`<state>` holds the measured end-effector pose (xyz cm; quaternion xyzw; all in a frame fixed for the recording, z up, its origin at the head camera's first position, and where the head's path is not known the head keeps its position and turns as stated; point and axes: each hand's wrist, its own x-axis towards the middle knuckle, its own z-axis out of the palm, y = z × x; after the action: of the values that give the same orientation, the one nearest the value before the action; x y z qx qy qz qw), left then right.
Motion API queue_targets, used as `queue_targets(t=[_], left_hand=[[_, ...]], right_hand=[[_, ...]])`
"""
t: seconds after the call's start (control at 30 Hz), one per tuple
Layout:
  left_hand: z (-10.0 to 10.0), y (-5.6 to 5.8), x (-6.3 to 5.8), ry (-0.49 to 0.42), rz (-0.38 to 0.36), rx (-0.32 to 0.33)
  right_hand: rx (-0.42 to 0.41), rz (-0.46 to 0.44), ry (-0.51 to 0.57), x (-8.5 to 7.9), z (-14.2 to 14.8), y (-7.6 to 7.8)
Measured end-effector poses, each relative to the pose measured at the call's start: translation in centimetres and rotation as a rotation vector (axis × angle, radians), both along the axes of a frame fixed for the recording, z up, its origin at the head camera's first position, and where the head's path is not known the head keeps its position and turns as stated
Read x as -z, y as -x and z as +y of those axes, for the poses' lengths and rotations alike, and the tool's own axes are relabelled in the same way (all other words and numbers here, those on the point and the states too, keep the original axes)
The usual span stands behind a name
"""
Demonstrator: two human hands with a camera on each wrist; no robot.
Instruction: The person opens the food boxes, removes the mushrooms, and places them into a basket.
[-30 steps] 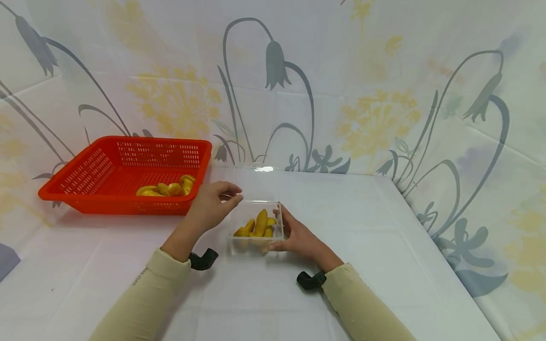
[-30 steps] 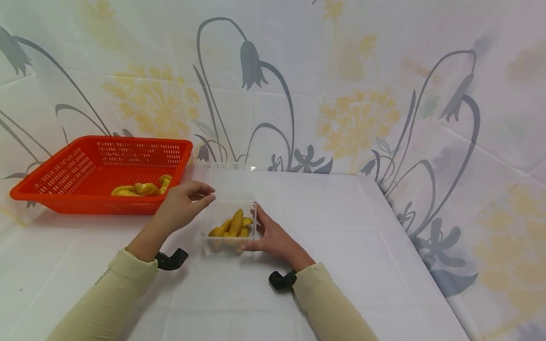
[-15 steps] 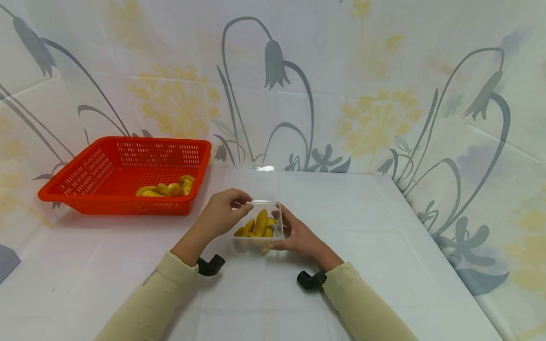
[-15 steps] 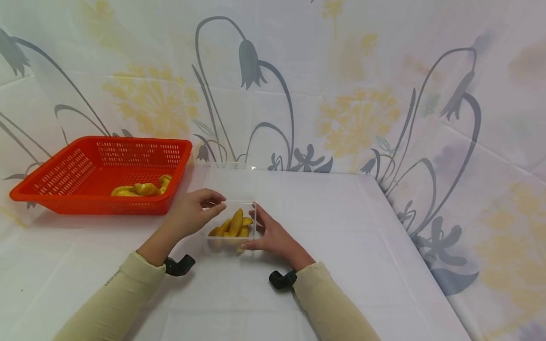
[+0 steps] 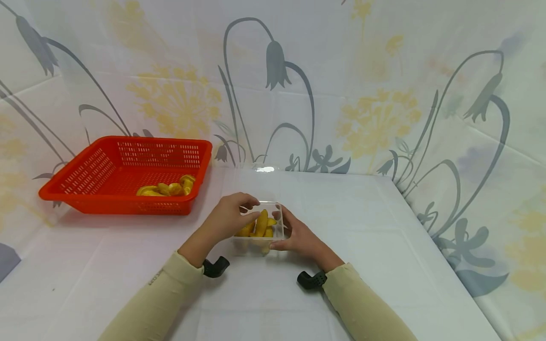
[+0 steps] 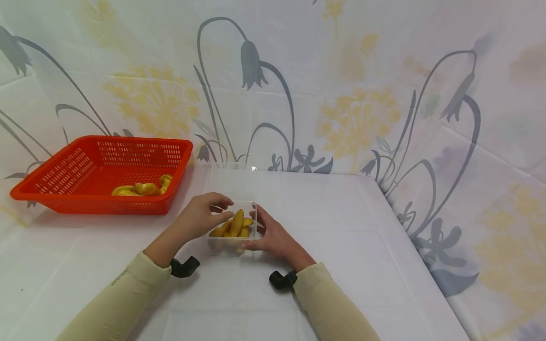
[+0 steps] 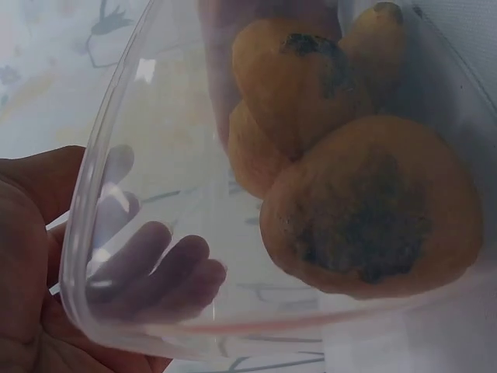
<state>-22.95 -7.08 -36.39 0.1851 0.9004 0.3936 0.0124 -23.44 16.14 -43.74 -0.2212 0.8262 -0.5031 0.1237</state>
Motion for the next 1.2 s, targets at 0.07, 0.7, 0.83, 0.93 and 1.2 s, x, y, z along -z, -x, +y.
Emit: queue_targets(t=[0.07,0.7,0.83,0.93,1.2], left_hand=[[0.2,0.0,0.0,0.008,-0.008,0.013],[2.4,-0.6,0.0,0.194,-0.04,0.006],[2.6,-0.5,0.1,0.239,-0.033,0.011],[2.6,-0.5,0.0,0.258,-0.042,0.016],[2.8,-0.6,0.0,0.326,-0.056,0.017]], right_hand=[[-0.007,0.0,0.003,0.1,0.0,0.1],[-0.011,0.009,-0.011,-0.1,0.0,-0.1],[-0.001,-0.002,-0.019,-0.2,0.0,-0.1],[0.006,-0.009,-0.027,-0.2,0.0,-0.2],[0.002,-0.012,-0.029,-0.3,-0.1,-0.2]])
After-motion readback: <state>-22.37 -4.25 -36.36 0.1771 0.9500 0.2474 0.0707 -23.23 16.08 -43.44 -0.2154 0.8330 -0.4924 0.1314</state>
